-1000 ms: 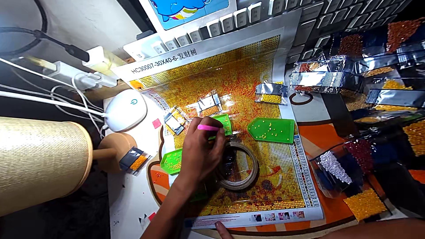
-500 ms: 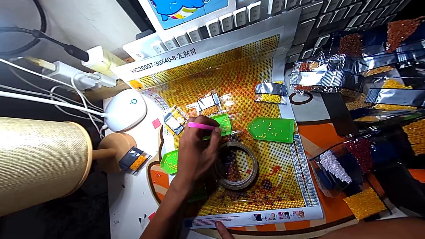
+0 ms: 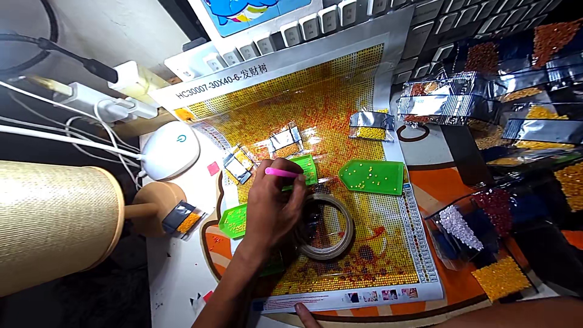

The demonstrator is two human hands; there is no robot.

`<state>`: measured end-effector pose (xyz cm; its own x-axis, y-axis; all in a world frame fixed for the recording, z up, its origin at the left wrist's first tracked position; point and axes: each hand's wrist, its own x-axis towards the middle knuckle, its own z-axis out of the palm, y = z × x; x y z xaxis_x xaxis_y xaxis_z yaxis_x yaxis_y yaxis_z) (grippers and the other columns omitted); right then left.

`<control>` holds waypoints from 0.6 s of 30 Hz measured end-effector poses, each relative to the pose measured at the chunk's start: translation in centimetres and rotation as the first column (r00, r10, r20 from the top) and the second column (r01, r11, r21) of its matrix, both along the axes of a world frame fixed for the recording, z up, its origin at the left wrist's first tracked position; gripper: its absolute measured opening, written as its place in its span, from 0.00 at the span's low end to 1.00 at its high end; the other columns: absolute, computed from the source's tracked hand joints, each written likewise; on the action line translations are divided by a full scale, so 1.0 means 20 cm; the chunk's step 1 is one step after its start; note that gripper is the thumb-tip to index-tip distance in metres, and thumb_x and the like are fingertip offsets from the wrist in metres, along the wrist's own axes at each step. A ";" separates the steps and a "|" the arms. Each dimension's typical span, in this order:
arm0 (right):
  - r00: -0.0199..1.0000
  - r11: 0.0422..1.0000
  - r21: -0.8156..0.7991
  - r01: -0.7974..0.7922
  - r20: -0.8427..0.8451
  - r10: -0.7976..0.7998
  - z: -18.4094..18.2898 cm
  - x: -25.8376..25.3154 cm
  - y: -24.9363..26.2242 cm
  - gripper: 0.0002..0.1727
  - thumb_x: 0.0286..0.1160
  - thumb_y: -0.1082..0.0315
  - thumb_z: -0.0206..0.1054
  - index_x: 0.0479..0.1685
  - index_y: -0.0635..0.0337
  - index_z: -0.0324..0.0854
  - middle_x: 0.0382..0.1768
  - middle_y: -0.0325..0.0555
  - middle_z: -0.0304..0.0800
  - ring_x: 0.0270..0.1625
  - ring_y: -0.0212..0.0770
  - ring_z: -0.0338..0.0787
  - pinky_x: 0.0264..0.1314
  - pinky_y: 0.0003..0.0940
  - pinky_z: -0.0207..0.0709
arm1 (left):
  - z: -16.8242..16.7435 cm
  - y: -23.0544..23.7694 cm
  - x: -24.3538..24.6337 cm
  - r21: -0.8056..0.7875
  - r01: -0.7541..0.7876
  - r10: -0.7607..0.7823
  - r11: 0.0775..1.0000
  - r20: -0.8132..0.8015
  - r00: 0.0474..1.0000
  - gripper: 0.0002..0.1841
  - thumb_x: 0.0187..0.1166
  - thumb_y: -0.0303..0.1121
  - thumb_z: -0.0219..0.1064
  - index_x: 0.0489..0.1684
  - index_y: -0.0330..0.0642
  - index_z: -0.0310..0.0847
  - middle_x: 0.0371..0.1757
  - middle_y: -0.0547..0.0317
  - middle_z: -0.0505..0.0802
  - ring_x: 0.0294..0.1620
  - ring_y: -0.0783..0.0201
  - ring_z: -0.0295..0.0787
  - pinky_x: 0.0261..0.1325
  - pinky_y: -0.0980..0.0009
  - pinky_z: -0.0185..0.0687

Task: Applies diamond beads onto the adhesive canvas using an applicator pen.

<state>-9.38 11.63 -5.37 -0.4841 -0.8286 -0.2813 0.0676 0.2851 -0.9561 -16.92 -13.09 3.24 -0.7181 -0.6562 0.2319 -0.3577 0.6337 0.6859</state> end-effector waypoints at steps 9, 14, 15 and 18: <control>1.000 1.000 0.016 -0.002 0.030 0.001 0.04 -0.01 -0.01 0.22 0.73 0.60 0.74 0.60 0.67 0.87 0.58 0.42 0.95 0.67 0.24 0.88 0.73 0.23 0.78 | 0.03 -0.03 0.10 0.385 0.076 0.031 0.920 -0.264 0.964 0.06 0.84 0.30 0.61 0.50 0.46 0.83 0.38 0.63 0.90 0.36 0.67 0.85 0.39 0.72 0.84; 0.955 0.997 0.037 -0.063 0.292 0.049 0.34 -0.18 -0.14 0.19 0.74 0.69 0.72 0.59 0.76 0.84 0.57 0.50 0.94 0.65 0.24 0.88 0.74 0.21 0.75 | -0.02 -0.08 0.36 0.645 0.105 0.192 0.757 -0.374 0.907 0.11 0.85 0.33 0.57 0.41 0.42 0.86 0.42 0.52 0.91 0.47 0.59 0.87 0.57 0.61 0.83; 0.973 0.998 0.032 -0.057 0.226 0.048 0.29 -0.16 -0.12 0.20 0.73 0.67 0.73 0.59 0.75 0.85 0.57 0.49 0.94 0.65 0.24 0.88 0.73 0.21 0.76 | -0.02 -0.08 0.41 0.688 0.115 0.233 0.716 -0.392 0.890 0.11 0.84 0.33 0.57 0.39 0.40 0.85 0.40 0.52 0.91 0.46 0.59 0.88 0.56 0.62 0.83; 0.989 0.989 0.102 -0.112 0.113 0.100 0.07 -0.08 0.01 0.23 0.79 0.57 0.69 0.65 0.63 0.85 0.63 0.40 0.92 0.70 0.22 0.85 0.75 0.20 0.76 | -0.02 -0.06 0.54 0.778 0.182 0.329 0.601 -0.449 0.831 0.09 0.83 0.31 0.56 0.41 0.36 0.81 0.41 0.45 0.90 0.45 0.54 0.89 0.55 0.57 0.84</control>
<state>-11.04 11.87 -3.98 -0.3577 -0.8356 -0.4169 0.1318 0.3968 -0.9084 -6.17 -14.23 2.84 -0.5946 -0.7993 -0.0866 0.1787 -0.2365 0.9551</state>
